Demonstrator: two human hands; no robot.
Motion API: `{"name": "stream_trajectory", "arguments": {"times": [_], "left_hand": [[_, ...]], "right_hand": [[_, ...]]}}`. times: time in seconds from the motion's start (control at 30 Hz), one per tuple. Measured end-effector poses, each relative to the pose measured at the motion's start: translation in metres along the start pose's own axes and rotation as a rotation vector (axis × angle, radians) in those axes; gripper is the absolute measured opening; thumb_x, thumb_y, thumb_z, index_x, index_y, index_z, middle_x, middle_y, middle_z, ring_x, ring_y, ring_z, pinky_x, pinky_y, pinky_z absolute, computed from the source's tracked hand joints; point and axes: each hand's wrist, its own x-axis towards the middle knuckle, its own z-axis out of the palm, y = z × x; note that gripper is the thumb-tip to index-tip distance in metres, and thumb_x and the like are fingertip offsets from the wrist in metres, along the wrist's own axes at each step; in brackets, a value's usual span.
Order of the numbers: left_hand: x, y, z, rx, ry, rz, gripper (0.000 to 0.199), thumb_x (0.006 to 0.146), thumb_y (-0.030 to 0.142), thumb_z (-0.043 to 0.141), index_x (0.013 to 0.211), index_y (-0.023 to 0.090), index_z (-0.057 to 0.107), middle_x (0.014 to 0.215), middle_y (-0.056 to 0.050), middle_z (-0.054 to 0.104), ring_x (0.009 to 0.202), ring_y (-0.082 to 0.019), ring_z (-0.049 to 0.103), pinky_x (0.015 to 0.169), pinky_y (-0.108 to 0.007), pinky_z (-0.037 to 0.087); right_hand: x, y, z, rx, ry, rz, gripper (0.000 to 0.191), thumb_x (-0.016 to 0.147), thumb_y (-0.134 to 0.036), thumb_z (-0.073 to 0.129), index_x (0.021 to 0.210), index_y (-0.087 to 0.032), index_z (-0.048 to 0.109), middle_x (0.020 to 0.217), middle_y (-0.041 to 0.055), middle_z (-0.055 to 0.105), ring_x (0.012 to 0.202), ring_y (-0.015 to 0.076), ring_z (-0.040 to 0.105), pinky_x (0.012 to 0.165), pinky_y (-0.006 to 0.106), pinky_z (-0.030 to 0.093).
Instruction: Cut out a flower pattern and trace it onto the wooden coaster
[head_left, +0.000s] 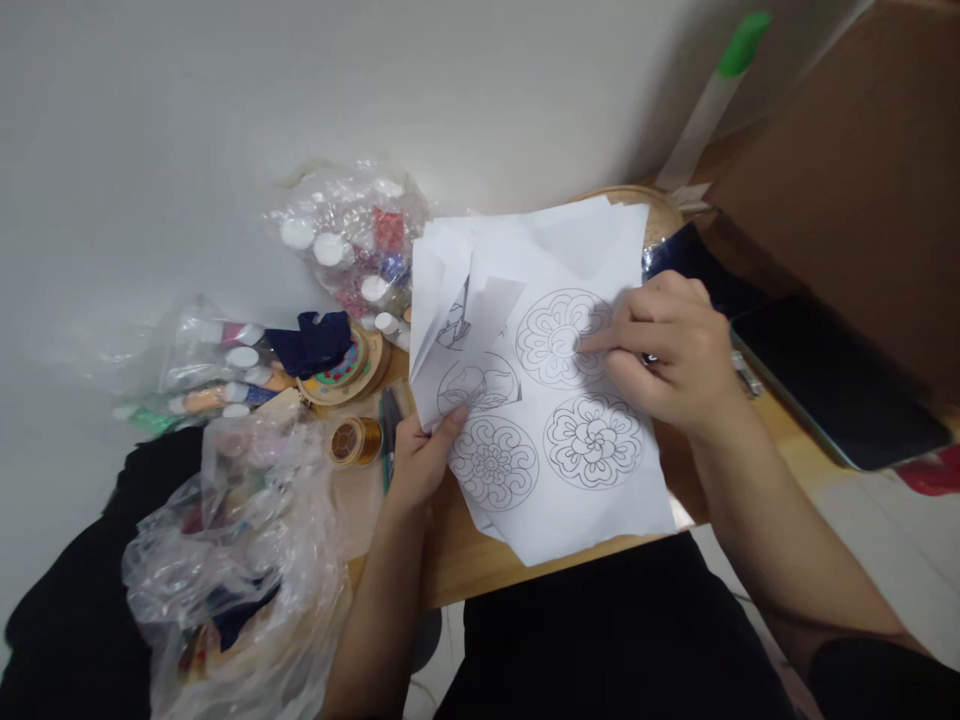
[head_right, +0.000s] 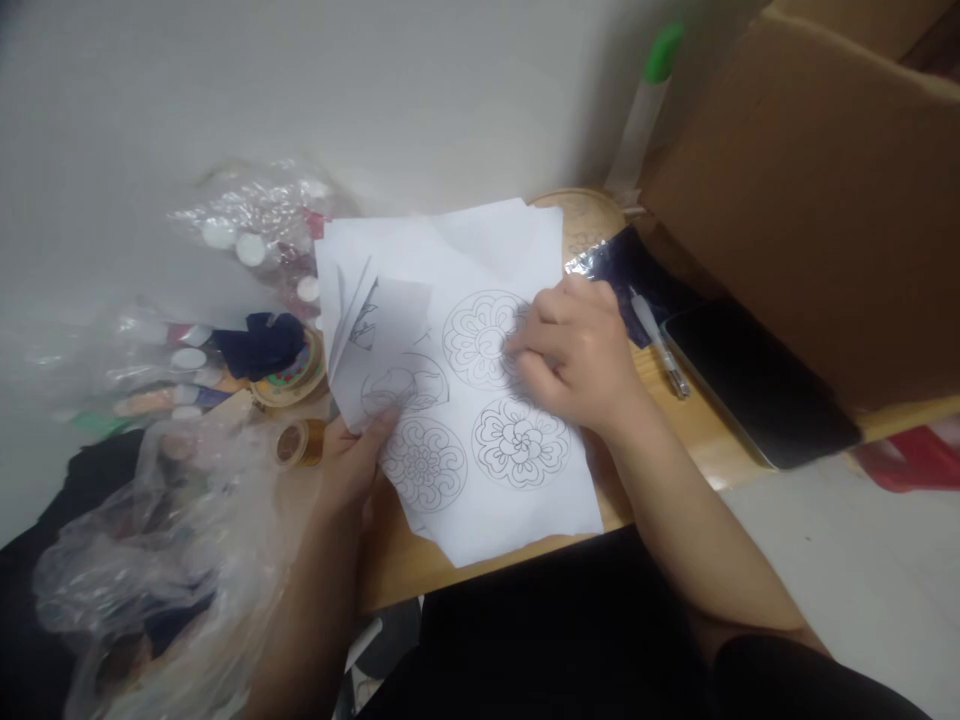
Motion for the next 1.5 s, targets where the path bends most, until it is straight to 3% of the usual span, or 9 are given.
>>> {"name": "stream_trajectory", "arguments": {"times": [0.4, 0.73, 1.3, 1.5], "left_hand": [[-0.001, 0.0008, 0.0011, 0.003, 0.007, -0.008, 0.021, 0.07, 0.04, 0.077, 0.083, 0.024, 0.076, 0.085, -0.002, 0.076, 0.083, -0.02, 0.07, 0.076, -0.031, 0.058], [-0.0005, 0.002, 0.002, -0.018, -0.006, -0.002, 0.024, 0.07, 0.04, 0.077, 0.084, 0.02, 0.076, 0.09, -0.005, 0.077, 0.086, -0.021, 0.071, 0.078, -0.032, 0.058], [-0.001, 0.0032, 0.0017, -0.017, 0.002, -0.017, 0.021, 0.07, 0.039, 0.077, 0.084, 0.024, 0.076, 0.092, -0.004, 0.077, 0.088, -0.022, 0.071, 0.08, -0.034, 0.059], [-0.0016, 0.0024, 0.0016, -0.014, 0.018, -0.018, 0.017, 0.071, 0.038, 0.077, 0.083, 0.025, 0.076, 0.09, -0.003, 0.077, 0.087, -0.022, 0.071, 0.081, -0.035, 0.059]], "right_hand": [[-0.0007, 0.0007, 0.0022, 0.045, -0.172, 0.016, 0.028, 0.081, -0.02, 0.048, 0.087, -0.027, 0.075, 0.069, 0.0021, 0.055, 0.074, 0.0168, 0.047, 0.071, 0.037, 0.033], [0.0008, 0.0039, -0.0003, 0.012, -0.066, -0.052, 0.028, 0.079, -0.014, 0.049, 0.083, -0.023, 0.075, 0.067, 0.0014, 0.057, 0.069, 0.0154, 0.044, 0.068, 0.034, 0.03], [-0.0024, 0.0053, 0.0001, 0.036, -0.154, -0.036, 0.025, 0.082, -0.018, 0.05, 0.088, -0.028, 0.073, 0.07, 0.0014, 0.055, 0.075, 0.0166, 0.048, 0.07, 0.036, 0.031], [-0.0011, 0.0033, -0.0005, 0.01, -0.101, -0.041, 0.025, 0.081, -0.014, 0.049, 0.076, -0.024, 0.072, 0.068, 0.0015, 0.057, 0.07, 0.016, 0.046, 0.068, 0.036, 0.03]]}}
